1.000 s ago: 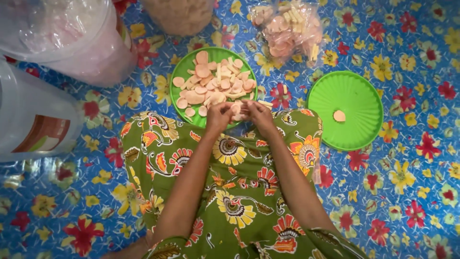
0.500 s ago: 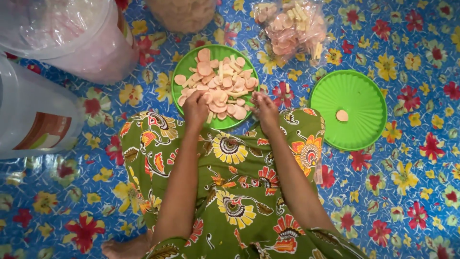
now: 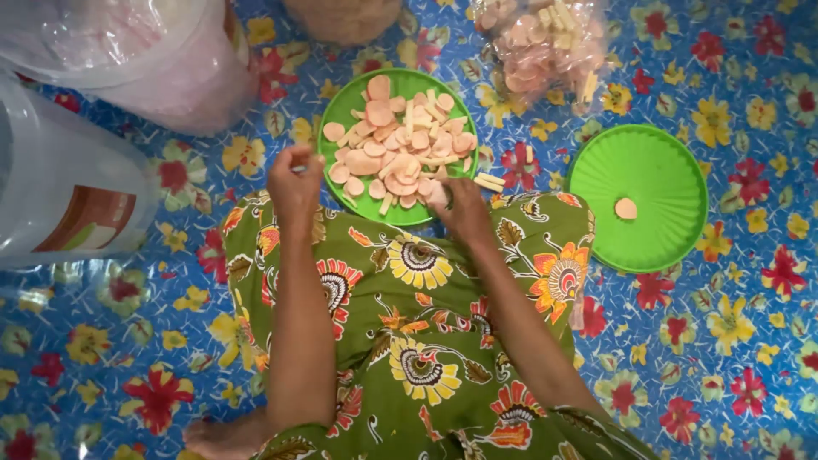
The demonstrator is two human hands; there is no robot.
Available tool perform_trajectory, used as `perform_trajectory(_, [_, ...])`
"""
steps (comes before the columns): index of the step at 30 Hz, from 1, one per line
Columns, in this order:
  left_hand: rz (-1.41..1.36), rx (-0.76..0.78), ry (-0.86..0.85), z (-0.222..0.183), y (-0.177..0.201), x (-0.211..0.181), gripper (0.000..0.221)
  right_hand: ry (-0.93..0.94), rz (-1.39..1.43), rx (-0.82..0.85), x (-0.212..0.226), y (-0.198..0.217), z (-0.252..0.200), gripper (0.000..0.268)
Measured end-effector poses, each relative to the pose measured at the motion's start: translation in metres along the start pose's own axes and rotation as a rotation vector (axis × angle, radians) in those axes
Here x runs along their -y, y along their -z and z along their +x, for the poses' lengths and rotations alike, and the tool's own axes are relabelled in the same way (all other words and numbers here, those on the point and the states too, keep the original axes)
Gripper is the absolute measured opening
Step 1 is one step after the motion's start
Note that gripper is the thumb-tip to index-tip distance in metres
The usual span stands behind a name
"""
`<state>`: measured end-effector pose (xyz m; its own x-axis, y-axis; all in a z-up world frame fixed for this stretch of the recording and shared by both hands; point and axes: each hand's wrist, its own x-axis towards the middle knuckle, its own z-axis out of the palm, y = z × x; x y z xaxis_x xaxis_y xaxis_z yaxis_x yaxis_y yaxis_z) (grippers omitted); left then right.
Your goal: Sorting and arranging small snack slices from a large container onto green plates
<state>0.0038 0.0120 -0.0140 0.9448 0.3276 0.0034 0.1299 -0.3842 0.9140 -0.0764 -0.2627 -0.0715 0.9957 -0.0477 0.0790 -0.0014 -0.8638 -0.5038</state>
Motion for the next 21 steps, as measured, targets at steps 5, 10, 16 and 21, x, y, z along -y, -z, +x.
perform_trajectory(5, [0.210, 0.179, -0.047, 0.007, -0.026, 0.060, 0.010, -0.017, 0.034, -0.004, -0.001, -0.002, 0.003, 0.048])
perform_trajectory(10, [0.437, 0.348, -0.268, 0.014, -0.055, 0.060, 0.027, -0.029, 0.037, -0.003, 0.002, -0.001, 0.006, 0.047])
perform_trajectory(16, [0.631, 0.374, -0.365, 0.005, -0.065, 0.016, 0.035, -0.004, 0.043, -0.039, -0.004, -0.005, 0.005, 0.047])
perform_trajectory(21, [0.644, 0.321, -0.495, 0.008, -0.082, 0.036, 0.041, 0.014, 0.049, -0.047, -0.005, -0.006, 0.004, 0.048])
